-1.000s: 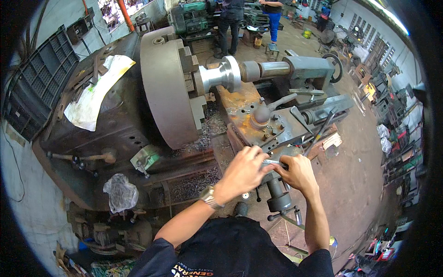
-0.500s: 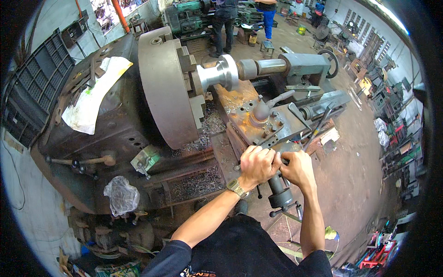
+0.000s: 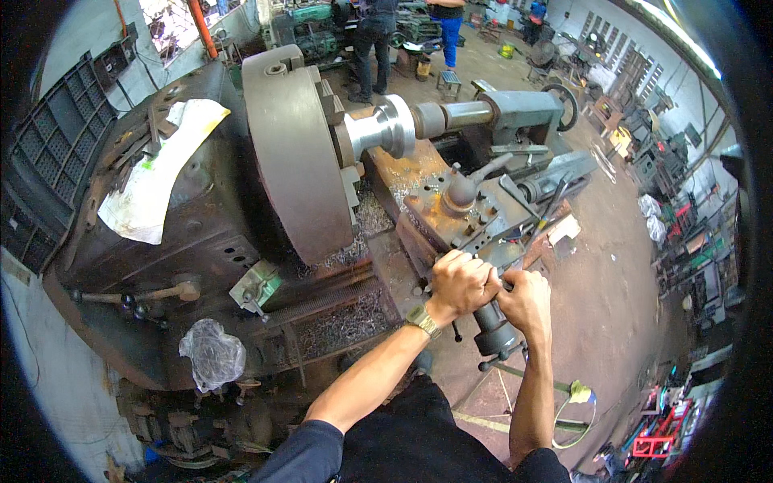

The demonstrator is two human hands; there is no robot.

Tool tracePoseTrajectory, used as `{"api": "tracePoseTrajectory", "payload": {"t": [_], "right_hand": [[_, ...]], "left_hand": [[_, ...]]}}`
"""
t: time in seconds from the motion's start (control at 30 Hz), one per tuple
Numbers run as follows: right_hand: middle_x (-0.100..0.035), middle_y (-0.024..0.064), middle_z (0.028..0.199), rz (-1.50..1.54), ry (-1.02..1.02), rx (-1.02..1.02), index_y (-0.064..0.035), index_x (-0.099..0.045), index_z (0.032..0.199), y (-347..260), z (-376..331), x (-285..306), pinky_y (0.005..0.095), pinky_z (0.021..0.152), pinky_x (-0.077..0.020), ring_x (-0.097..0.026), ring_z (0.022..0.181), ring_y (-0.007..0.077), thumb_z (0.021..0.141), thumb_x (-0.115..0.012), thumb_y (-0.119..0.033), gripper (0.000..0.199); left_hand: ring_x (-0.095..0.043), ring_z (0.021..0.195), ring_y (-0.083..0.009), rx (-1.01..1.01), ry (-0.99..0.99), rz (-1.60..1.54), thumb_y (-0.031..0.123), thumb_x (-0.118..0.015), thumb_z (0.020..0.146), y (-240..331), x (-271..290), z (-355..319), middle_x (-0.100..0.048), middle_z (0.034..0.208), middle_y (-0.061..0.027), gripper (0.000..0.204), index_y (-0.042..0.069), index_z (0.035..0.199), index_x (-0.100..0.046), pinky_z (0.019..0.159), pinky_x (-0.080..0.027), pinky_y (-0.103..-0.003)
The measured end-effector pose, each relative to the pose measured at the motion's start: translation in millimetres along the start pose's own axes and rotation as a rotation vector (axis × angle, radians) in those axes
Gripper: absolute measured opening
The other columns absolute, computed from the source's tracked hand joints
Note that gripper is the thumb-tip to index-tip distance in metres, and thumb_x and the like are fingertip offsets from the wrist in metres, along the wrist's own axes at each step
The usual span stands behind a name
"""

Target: The person uses a wrench to tighten a bolt on a metalworking machine. They repeatedly adjust the wrench and reposition their hands to apply torque, then briefly inspect the bolt before continuing to tighten it.

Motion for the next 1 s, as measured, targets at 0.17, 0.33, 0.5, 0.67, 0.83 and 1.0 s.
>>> {"api": "tracePoseTrajectory", "payload": {"t": [0.17,0.33,0.5,0.67,0.83,1.0], "right_hand": [[-0.067,0.0301,0.083,-0.040,0.231,-0.136,-0.0022,-0.076,0.085,-16,-37,-9,0.0517,0.078,-0.0537,-0.068,0.082,0.0461,0.080,-0.068,-0.025,0.025],[-0.069,0.0269,0.095,-0.123,0.297,-0.339,-0.0052,-0.075,0.100,-49,-69,-19,0.0544,0.085,-0.0507,-0.064,0.093,0.0460,0.090,-0.066,-0.032,0.030],[-0.068,0.0244,0.092,-0.161,0.252,-0.397,-0.0077,-0.071,0.106,-61,-82,-30,0.0527,0.080,-0.0503,-0.064,0.088,0.0447,0.092,-0.067,-0.035,0.031],[-0.063,0.0279,0.072,0.079,0.071,-0.319,0.0004,-0.069,0.086,-48,-71,-12,0.0537,0.068,-0.0489,-0.064,0.072,0.0479,0.091,-0.068,-0.029,0.029],[-0.052,0.0262,0.060,0.187,0.044,-0.191,0.0050,-0.063,0.074,-29,-53,20,0.0455,0.053,-0.0413,-0.049,0.051,0.0409,0.089,-0.074,-0.027,0.037],[-0.057,0.0197,0.057,0.226,-0.186,0.177,-0.0023,-0.069,0.073,11,3,31,0.0464,0.056,-0.0465,-0.060,0.056,0.0403,0.089,-0.074,-0.041,0.042]], "left_hand": [[-0.056,0.053,-0.0275,-0.101,-0.101,-0.183,0.024,-0.065,0.080,-9,5,-3,-0.056,0.055,-0.0067,0.029,0.012,0.055,-0.057,0.057,-0.046,-0.039],[-0.055,0.052,-0.0285,-0.197,-0.220,-0.364,0.029,-0.065,0.081,-19,13,-3,-0.054,0.054,-0.0059,0.033,0.013,0.054,-0.056,0.057,-0.045,-0.040],[-0.055,0.055,-0.0273,-0.309,-0.309,-0.395,0.034,-0.065,0.081,-23,18,1,-0.054,0.055,-0.0052,0.033,0.014,0.056,-0.057,0.059,-0.045,-0.040],[-0.057,0.061,-0.0249,-0.261,-0.408,-0.439,0.027,-0.067,0.083,-21,25,5,-0.058,0.062,-0.0044,0.026,0.011,0.064,-0.059,0.064,-0.046,-0.038],[-0.060,0.114,-0.0328,0.009,-0.479,-0.551,0.019,-0.068,0.089,-35,61,16,-0.069,0.116,-0.0130,0.030,0.005,0.116,-0.069,0.107,-0.045,-0.045],[-0.065,0.114,-0.0274,0.344,-0.379,-0.493,0.006,-0.071,0.086,-38,90,10,-0.065,0.127,-0.0151,0.045,0.001,0.130,-0.062,0.097,-0.053,-0.039]]}}
Point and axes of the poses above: each hand's wrist, its own z-axis towards the middle knuckle, its own x-axis out of the back of the hand, y = z × x, the point moved 3 cm from there along z, towards the middle knuckle
